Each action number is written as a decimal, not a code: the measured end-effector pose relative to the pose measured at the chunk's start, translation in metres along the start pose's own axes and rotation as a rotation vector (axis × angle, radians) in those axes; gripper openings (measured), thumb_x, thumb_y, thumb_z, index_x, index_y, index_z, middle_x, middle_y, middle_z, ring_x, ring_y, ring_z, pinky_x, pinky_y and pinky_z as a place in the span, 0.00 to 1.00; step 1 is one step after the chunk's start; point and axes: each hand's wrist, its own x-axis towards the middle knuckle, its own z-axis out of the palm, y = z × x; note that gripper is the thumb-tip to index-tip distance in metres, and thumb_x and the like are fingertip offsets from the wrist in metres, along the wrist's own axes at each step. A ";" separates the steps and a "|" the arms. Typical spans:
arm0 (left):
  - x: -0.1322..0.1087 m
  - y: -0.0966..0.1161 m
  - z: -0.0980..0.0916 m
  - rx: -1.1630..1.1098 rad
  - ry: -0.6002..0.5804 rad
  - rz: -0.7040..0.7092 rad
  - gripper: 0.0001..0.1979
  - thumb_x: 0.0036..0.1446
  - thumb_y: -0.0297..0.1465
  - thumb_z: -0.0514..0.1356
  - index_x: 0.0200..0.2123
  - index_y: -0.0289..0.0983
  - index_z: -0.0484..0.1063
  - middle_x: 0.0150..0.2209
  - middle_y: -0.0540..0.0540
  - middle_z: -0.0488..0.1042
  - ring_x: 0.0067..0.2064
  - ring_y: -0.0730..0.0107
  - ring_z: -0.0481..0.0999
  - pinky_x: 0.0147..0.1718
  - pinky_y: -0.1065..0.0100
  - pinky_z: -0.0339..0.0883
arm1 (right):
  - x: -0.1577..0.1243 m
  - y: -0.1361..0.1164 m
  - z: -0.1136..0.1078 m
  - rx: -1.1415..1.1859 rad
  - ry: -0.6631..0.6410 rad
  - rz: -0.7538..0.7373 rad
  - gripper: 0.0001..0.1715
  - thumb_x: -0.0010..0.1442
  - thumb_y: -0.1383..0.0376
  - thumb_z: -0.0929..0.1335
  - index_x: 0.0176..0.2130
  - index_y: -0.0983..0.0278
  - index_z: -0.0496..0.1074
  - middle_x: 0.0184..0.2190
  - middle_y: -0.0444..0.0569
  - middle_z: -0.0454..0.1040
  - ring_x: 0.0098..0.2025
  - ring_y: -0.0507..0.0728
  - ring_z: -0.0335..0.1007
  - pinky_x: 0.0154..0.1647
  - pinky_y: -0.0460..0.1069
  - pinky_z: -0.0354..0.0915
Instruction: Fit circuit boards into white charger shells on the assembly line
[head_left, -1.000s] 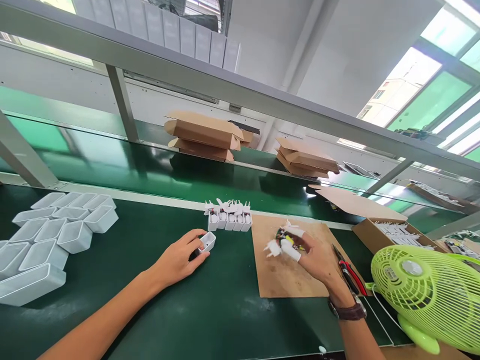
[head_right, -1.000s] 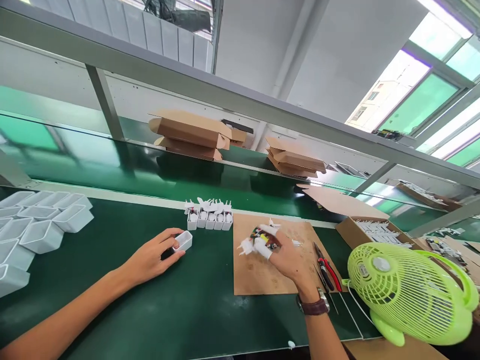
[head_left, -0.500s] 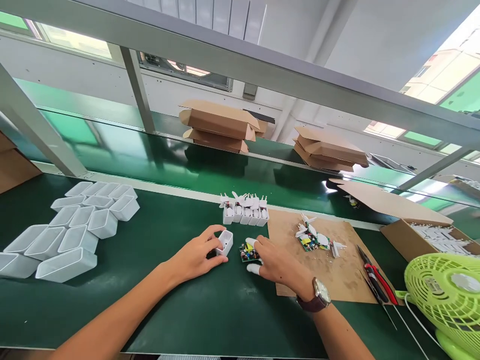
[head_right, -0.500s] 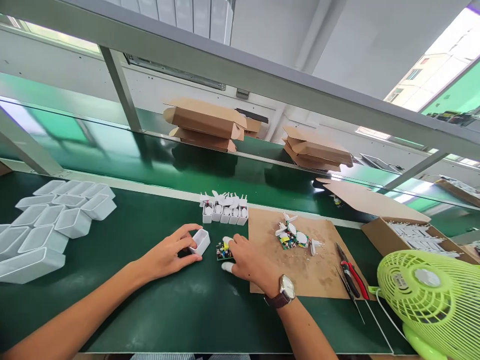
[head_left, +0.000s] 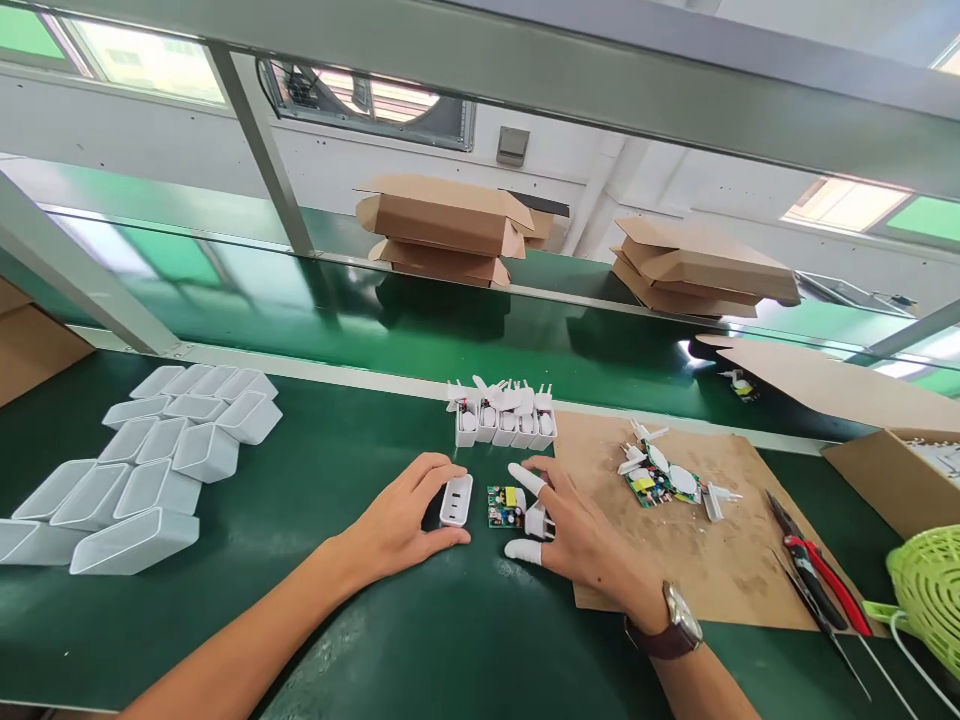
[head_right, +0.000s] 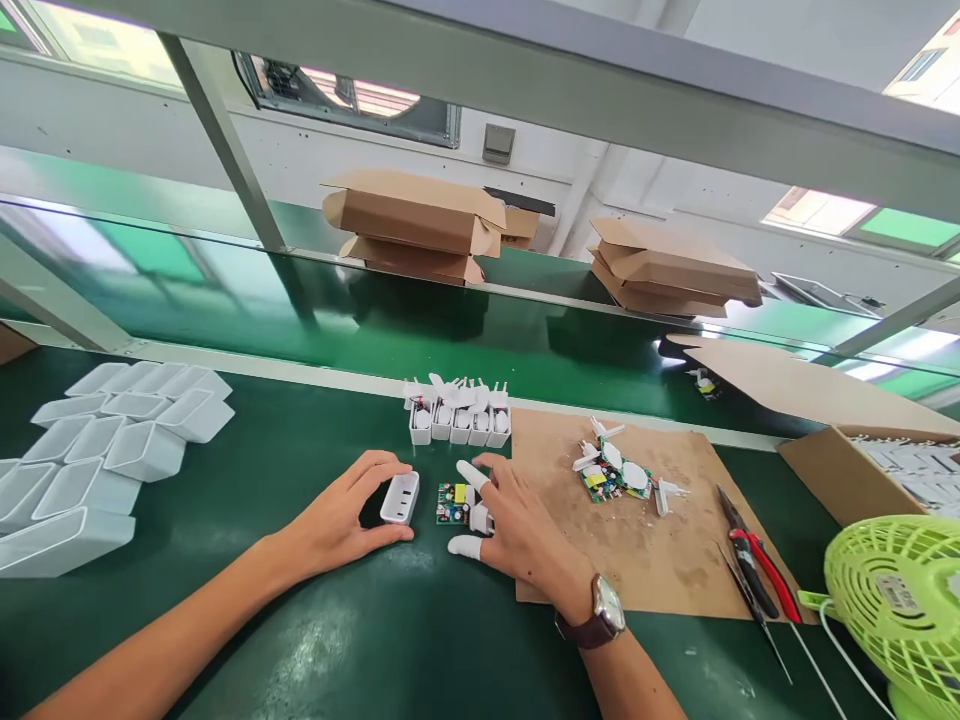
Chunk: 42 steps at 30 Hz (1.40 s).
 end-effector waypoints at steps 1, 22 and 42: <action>0.000 -0.001 0.001 -0.008 0.000 -0.005 0.31 0.56 0.34 0.71 0.59 0.42 0.62 0.53 0.41 0.70 0.53 0.57 0.77 0.50 0.58 0.77 | 0.001 0.000 0.000 -0.015 -0.005 -0.032 0.40 0.56 0.67 0.77 0.63 0.58 0.63 0.62 0.57 0.65 0.61 0.69 0.67 0.60 0.66 0.71; 0.002 0.004 -0.007 -0.255 -0.157 -0.250 0.53 0.44 0.43 0.77 0.69 0.47 0.55 0.65 0.38 0.64 0.50 0.57 0.76 0.48 0.56 0.76 | 0.008 -0.016 0.010 0.084 0.526 -0.170 0.35 0.62 0.72 0.68 0.64 0.56 0.58 0.51 0.55 0.72 0.54 0.64 0.72 0.50 0.62 0.75; 0.008 0.011 0.007 0.222 0.179 0.163 0.22 0.62 0.37 0.66 0.57 0.39 0.66 0.48 0.40 0.75 0.48 0.55 0.71 0.49 0.55 0.69 | 0.005 -0.040 0.024 0.032 0.407 -0.289 0.37 0.60 0.74 0.66 0.65 0.63 0.56 0.50 0.59 0.73 0.52 0.66 0.69 0.48 0.63 0.75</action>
